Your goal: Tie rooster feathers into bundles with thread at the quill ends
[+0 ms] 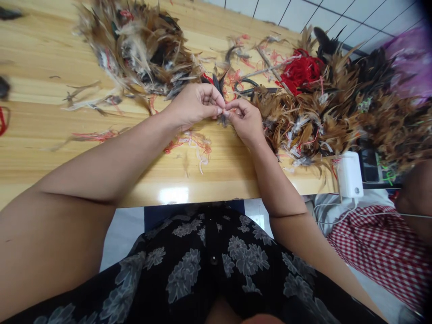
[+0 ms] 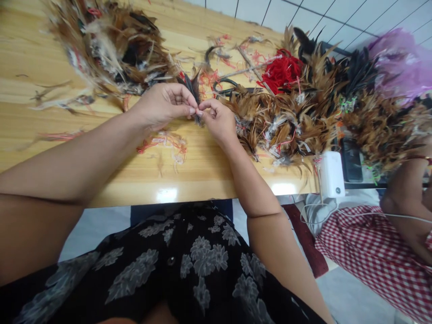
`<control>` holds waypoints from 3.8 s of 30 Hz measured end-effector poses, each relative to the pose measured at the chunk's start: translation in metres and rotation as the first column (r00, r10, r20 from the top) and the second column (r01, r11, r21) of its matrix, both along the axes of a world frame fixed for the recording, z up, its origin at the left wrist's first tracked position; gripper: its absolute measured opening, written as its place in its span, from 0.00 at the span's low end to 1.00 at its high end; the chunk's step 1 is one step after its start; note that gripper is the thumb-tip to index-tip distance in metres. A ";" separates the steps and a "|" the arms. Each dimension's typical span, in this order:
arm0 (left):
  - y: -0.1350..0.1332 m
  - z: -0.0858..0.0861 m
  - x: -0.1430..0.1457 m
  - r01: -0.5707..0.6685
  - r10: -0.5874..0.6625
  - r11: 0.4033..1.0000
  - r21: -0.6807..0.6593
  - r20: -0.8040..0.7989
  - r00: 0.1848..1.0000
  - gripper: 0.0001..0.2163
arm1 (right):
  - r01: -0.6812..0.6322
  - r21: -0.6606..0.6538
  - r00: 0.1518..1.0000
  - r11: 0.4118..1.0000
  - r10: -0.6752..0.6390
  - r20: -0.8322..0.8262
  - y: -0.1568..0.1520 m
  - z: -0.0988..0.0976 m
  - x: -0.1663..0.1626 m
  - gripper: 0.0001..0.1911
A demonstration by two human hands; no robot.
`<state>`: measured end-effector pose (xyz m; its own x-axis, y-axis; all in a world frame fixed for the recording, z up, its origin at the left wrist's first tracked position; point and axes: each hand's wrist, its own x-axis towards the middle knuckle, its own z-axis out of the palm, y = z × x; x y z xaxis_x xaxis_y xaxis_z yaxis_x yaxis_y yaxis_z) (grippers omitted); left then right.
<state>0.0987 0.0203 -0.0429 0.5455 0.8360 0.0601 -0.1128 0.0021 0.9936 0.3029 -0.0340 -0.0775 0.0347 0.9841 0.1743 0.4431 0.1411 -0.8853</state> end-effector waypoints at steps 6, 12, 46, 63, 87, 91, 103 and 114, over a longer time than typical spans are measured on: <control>0.002 -0.001 0.007 -0.035 0.052 0.990 0.140 -0.120 0.991 0.14 | 0.015 0.028 0.997 1.000 -0.017 0.072 -0.002 0.003 -0.002 0.16; -0.003 -0.004 0.007 -0.111 0.170 0.928 0.356 -0.140 0.976 0.13 | 0.005 0.006 0.996 1.000 -0.006 0.092 -0.006 0.013 -0.006 0.09; 0.009 -0.013 0.005 -0.118 0.126 0.988 0.103 -0.081 0.989 0.13 | -0.040 0.144 0.878 0.989 -0.035 0.477 -0.013 0.030 -0.005 0.12; 0.005 -0.010 0.004 -0.037 0.044 0.994 0.098 -0.069 0.997 0.17 | -0.098 0.123 0.787 0.988 0.002 0.617 -0.017 0.048 -0.001 0.17; 0.018 -0.021 -0.002 -0.071 0.110 0.954 0.290 -0.123 0.986 0.28 | -0.144 0.114 0.841 0.983 0.061 0.537 -0.004 0.033 0.029 0.11; 0.017 -0.019 -0.004 -0.123 0.166 0.949 0.291 -0.126 0.978 0.30 | -0.162 0.091 0.806 0.983 0.078 0.587 -0.005 0.032 0.030 0.11; 0.025 -0.022 -0.001 -0.084 0.070 0.981 0.172 0.086 0.994 0.46 | -0.086 0.074 0.933 0.994 0.054 0.356 -0.005 0.035 0.028 0.10; 0.010 -0.008 -0.007 -0.016 0.013 0.979 0.205 0.016 1.000 0.26 | -0.045 0.169 0.931 0.985 -0.020 0.364 0.002 0.021 0.030 0.25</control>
